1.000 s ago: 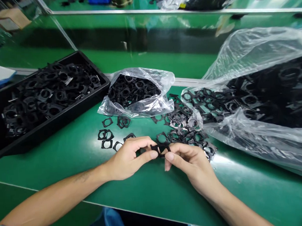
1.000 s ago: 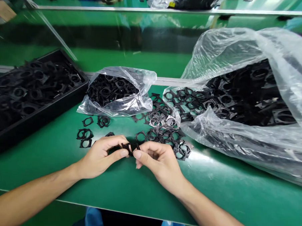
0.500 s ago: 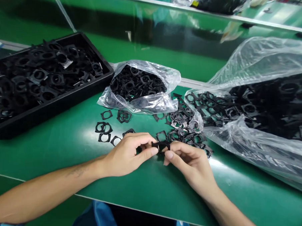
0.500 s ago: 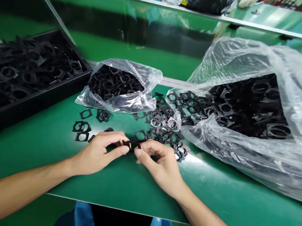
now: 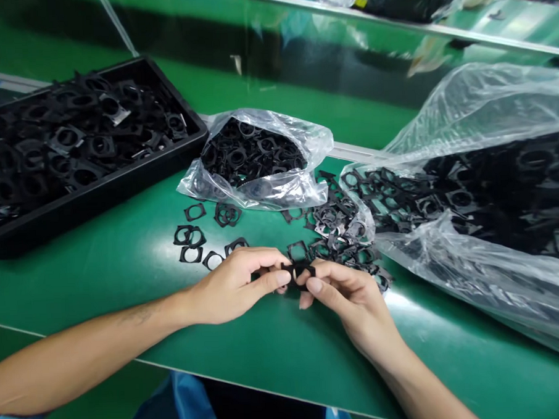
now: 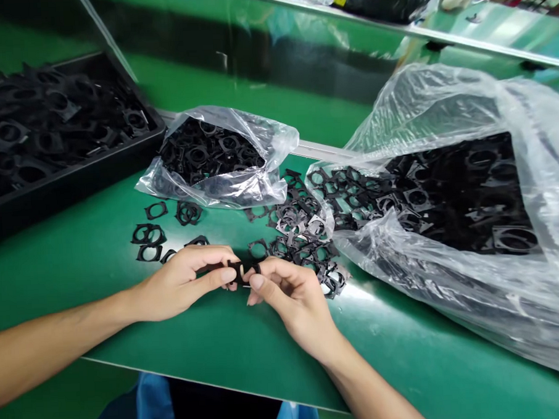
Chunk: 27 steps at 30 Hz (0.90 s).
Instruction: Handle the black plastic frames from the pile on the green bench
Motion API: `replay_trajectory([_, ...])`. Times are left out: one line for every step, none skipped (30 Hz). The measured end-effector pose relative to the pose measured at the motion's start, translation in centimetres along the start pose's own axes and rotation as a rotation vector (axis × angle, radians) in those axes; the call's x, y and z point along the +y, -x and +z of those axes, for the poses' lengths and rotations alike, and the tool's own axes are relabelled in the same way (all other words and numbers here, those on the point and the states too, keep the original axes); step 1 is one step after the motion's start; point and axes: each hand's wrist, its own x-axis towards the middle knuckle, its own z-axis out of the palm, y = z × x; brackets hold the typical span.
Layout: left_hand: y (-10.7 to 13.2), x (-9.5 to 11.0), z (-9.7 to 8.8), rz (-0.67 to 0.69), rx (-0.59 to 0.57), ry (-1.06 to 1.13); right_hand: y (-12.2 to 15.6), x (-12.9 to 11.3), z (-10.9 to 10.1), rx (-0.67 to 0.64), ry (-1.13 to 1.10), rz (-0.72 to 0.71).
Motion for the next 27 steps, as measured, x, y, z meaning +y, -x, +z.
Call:
replay_trajectory([-0.06,0.03,0.0,-0.023,0.015,0.037,0.04,0.0,-0.03,-0.001,-0.005,-0.003])
replay_trajectory([-0.11,0.03,0.0,-0.048,0.032,0.078,0.08,0.0,-0.04,0.002,-0.009,-0.008])
replay_trajectory([-0.15,0.02,-0.01,-0.074,0.046,0.117,0.1,0.0,-0.02,0.004,-0.013,-0.015])
replay_trajectory([-0.18,-0.01,-0.02,-0.099,0.051,0.152,0.11,0.01,0.01,0.002,-0.017,-0.021])
replay_trajectory([-0.19,-0.06,-0.05,-0.12,0.042,0.182,0.11,0.04,0.05,-0.005,-0.023,-0.022])
replay_trajectory([-0.19,-0.11,-0.08,-0.137,0.021,0.206,0.1,0.07,0.1,-0.016,-0.034,-0.018])
replay_trajectory([-0.18,-0.16,-0.12,-0.15,-0.004,0.224,0.09,0.11,0.14,-0.026,-0.047,-0.008])
replay_trajectory([-0.17,-0.19,-0.16,-0.159,-0.028,0.235,0.08,0.15,0.17,-0.033,-0.063,0.005])
replay_trajectory([-0.15,-0.2,-0.19,-0.16,-0.046,0.24,0.08,0.18,0.19,-0.036,-0.08,0.022])
replay_trajectory([-0.14,-0.19,-0.22,-0.156,-0.055,0.236,0.07,0.2,0.2,-0.033,-0.099,0.039])
replay_trajectory([-0.13,-0.15,-0.24,-0.15,-0.059,0.224,0.07,0.21,0.2,-0.026,-0.117,0.056])
replay_trajectory([-0.13,-0.09,-0.25,-0.143,-0.058,0.209,0.07,0.21,0.19,-0.017,-0.132,0.071])
replay_trajectory([-0.14,-0.03,-0.26,-0.137,-0.055,0.197,0.07,0.19,0.17,-0.007,-0.141,0.081])
replay_trajectory([-0.15,0.03,-0.26,-0.135,-0.05,0.189,0.06,0.18,0.13,0.002,-0.143,0.086])
replay_trajectory([-0.16,0.08,-0.26,-0.135,-0.046,0.186,0.05,0.17,0.09,0.009,-0.141,0.087])
replay_trajectory([-0.18,0.11,-0.26,-0.137,-0.042,0.187,0.03,0.18,0.05,0.011,-0.137,0.083])
replay_trajectory([-0.2,0.12,-0.26,-0.139,-0.037,0.19,0.01,0.21,0.0,0.009,-0.137,0.076])
replay_trajectory([-0.22,0.11,-0.26,-0.141,-0.031,0.193,-0.03,0.25,-0.03,0.005,-0.148,0.069])
replay_trajectory([-0.24,0.1,-0.27,-0.143,-0.027,0.195,-0.07,0.3,-0.07,-0.003,-0.164,0.063])
replay_trajectory([-0.27,0.07,-0.26,-0.146,-0.022,0.198,-0.12,0.35,-0.09,-0.009,-0.184,0.061])
replay_trajectory([-0.29,0.05,-0.24,-0.149,-0.016,0.204,-0.15,0.39,-0.09,-0.016,-0.2,0.062])
replay_trajectory([-0.32,0.03,-0.21,-0.154,-0.007,0.213,-0.18,0.41,-0.08,-0.024,-0.21,0.065])
replay_trajectory([-0.35,0.01,-0.17,-0.16,0.003,0.225,-0.19,0.41,-0.06,-0.03,-0.212,0.067])
replay_trajectory([-0.38,0.0,-0.12,-0.165,0.017,0.238,-0.18,0.39,-0.01,-0.033,-0.204,0.065])
replay_trajectory([-0.41,-0.01,-0.06,-0.169,0.034,0.25,-0.15,0.34,0.06,-0.031,-0.186,0.058])
replay_trajectory([-0.44,-0.02,0.0,-0.171,0.055,0.262,-0.11,0.27,0.15,-0.022,-0.159,0.046])
replay_trajectory([-0.46,-0.02,0.05,-0.174,0.076,0.272,-0.05,0.19,0.26,-0.01,-0.121,0.031])
